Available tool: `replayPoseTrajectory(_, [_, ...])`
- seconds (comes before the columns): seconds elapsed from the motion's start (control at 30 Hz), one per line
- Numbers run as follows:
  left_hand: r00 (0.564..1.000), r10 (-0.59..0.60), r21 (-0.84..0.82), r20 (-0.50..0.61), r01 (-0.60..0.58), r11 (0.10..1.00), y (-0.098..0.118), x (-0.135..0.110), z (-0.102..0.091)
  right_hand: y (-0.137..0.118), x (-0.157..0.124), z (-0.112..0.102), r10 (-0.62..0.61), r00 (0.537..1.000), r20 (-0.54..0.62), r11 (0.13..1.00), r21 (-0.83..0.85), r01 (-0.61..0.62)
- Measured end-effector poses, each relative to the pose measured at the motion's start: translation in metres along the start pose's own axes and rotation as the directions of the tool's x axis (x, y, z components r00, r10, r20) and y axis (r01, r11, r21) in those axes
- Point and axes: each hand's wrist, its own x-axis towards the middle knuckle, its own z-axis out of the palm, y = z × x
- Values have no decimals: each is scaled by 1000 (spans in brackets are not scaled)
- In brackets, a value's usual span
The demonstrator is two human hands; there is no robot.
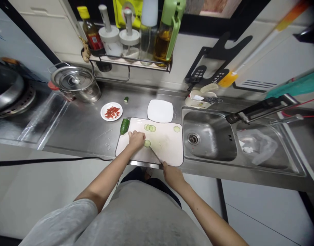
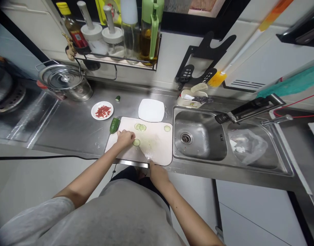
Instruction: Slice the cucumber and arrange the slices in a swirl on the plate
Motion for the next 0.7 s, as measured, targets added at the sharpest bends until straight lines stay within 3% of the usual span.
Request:
replayPoseTrajectory(0.23, [996,39,28,-83,-37,999,14,-14,11,10,0,12,-4,1000,-12,1000,28,4])
replayPoseTrajectory(0.5, [992,-54,-106,-110,42,993,12,-25,14,20,7,8,-40,999,-7,998,56,40])
replayPoseTrajectory(0.7, [985,-16,-55,-173,7,998,13,-34,24,21,8,4,-62,998,-2,996,66,62])
